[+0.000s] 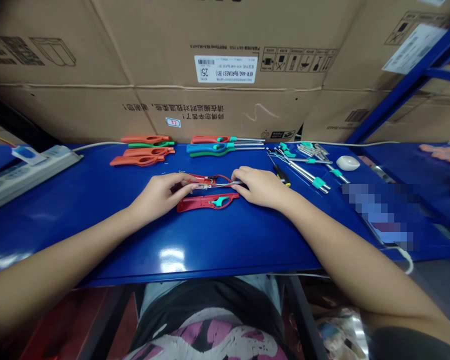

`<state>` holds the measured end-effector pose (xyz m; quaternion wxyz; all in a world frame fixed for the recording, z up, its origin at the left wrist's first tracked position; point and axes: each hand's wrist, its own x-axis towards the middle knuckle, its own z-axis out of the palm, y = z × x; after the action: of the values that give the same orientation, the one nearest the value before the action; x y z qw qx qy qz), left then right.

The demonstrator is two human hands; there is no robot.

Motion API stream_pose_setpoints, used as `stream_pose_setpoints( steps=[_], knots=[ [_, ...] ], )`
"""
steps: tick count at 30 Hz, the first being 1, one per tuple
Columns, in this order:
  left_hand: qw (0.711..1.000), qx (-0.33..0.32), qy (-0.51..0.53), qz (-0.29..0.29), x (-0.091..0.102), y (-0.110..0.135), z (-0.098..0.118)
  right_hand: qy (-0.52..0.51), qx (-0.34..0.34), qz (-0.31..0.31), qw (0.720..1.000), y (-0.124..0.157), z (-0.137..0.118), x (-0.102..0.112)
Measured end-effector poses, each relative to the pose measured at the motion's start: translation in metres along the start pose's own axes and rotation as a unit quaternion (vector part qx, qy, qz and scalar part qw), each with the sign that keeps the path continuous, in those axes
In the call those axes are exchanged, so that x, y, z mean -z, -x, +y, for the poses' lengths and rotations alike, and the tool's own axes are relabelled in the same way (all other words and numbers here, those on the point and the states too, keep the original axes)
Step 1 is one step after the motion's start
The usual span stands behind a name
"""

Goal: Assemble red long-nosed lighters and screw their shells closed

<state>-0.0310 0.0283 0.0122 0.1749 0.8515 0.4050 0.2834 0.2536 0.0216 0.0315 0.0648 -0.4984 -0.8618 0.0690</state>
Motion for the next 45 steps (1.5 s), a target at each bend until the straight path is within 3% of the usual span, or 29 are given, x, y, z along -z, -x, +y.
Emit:
stream_pose_setpoints(
  steps=[10, 22, 25, 30, 38, 45],
  knots=[
    [0.998, -0.039, -0.039, 0.034, 0.000, -0.002, -0.003, 0.005, 0.058, -0.035, 0.998, 0.002, 0.001, 0.008],
    [0.998, -0.003, -0.039, -0.040, -0.002, -0.001, -0.001, -0.064, 0.097, -0.109, 0.987, 0.011, -0.002, 0.021],
    [0.999, 0.004, -0.037, -0.036, -0.003, -0.001, -0.002, -0.078, 0.104, -0.092, 0.987, 0.013, -0.003, 0.021],
    [0.999, 0.006, -0.026, -0.025, -0.005, -0.001, -0.003, -0.088, 0.192, -0.021, 0.977, 0.013, -0.010, 0.016],
    [1.000, 0.013, 0.008, 0.002, -0.008, -0.001, -0.005, -0.091, 0.224, -0.045, 0.969, 0.011, -0.022, 0.007],
    [1.000, 0.002, 0.009, -0.011, -0.007, -0.002, -0.006, -0.185, 0.237, -0.031, 0.953, 0.011, -0.016, 0.014]
  ],
)
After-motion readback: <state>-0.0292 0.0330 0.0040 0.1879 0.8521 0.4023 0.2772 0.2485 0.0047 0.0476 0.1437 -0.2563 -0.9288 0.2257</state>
